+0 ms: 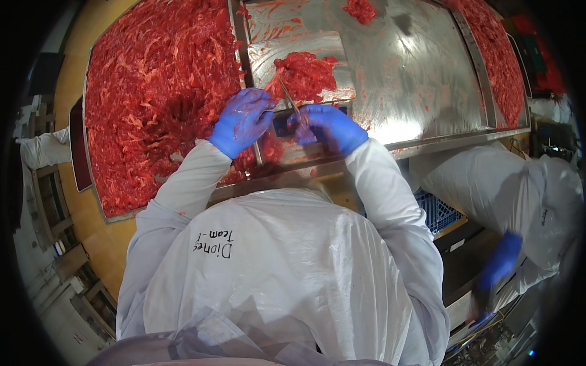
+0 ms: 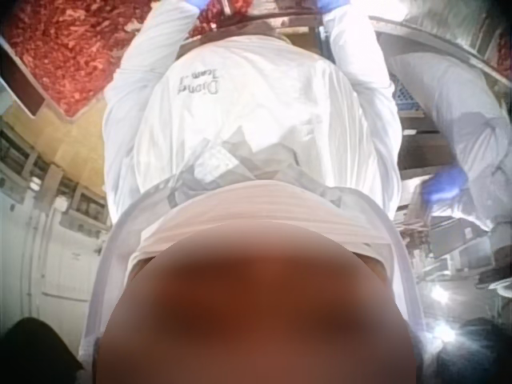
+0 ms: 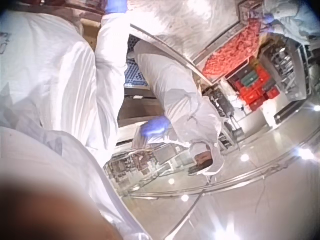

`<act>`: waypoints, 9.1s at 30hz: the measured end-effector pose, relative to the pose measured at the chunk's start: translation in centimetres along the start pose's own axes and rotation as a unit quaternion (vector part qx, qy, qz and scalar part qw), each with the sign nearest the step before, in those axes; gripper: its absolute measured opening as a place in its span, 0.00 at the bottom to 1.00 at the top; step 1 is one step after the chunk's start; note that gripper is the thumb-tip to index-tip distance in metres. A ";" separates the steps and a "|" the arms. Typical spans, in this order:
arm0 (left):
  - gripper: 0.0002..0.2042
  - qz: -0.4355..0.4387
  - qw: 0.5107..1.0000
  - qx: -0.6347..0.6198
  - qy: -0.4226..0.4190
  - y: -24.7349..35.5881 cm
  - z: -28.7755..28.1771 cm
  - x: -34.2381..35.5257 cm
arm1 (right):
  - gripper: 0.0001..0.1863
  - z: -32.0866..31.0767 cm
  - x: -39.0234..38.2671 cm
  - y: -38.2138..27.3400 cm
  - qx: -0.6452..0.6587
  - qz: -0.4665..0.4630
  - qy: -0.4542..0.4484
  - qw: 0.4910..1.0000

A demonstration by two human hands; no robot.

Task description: The person uses a knife to cut pieces of raw red meat from a large pile on a metal tray. They place the cut pieces onto a digital scale, then move them to a separate area on the tray.

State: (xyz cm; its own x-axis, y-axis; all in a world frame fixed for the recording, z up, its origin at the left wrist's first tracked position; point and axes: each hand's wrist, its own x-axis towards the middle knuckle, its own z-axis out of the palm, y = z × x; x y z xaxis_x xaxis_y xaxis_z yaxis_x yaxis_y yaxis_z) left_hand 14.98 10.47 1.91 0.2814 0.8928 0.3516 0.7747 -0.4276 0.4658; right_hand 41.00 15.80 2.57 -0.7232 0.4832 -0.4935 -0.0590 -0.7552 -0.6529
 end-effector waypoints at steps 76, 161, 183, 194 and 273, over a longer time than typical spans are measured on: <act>0.21 -0.199 0.891 -0.195 -0.359 -7.6 2.9 -13.5 | 0.24 -6.1 -5.6 12.9 -0.618 -0.214 0.303 0.693; 0.13 -0.378 0.879 -0.257 -0.136 -10.7 -6.6 -2.7 | 0.20 -3.9 -8.9 13.1 -0.335 -0.215 0.314 0.862; 0.21 -0.484 0.836 -0.249 -0.068 -11.8 -3.6 -11.5 | 0.18 -3.3 -10.2 3.3 -0.157 -0.016 0.091 0.983; 0.29 -0.127 0.938 -0.278 -0.164 0.1 0.1 7.1 | 0.10 1.0 2.1 -3.6 -0.239 -0.218 0.087 0.942; 0.14 -0.448 0.870 -0.208 0.013 -12.5 -1.3 -9.9 | 0.15 -13.3 -11.2 6.4 -0.191 -0.214 0.389 0.875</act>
State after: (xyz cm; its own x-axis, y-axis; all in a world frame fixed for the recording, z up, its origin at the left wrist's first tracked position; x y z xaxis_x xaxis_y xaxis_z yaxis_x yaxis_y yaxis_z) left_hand 1.79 6.77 -6.37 -0.3463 0.8929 -0.2877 0.4036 0.4187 0.8135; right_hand 57.86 11.45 -3.77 0.0057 0.9536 -0.3011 0.1316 -0.2992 -0.9451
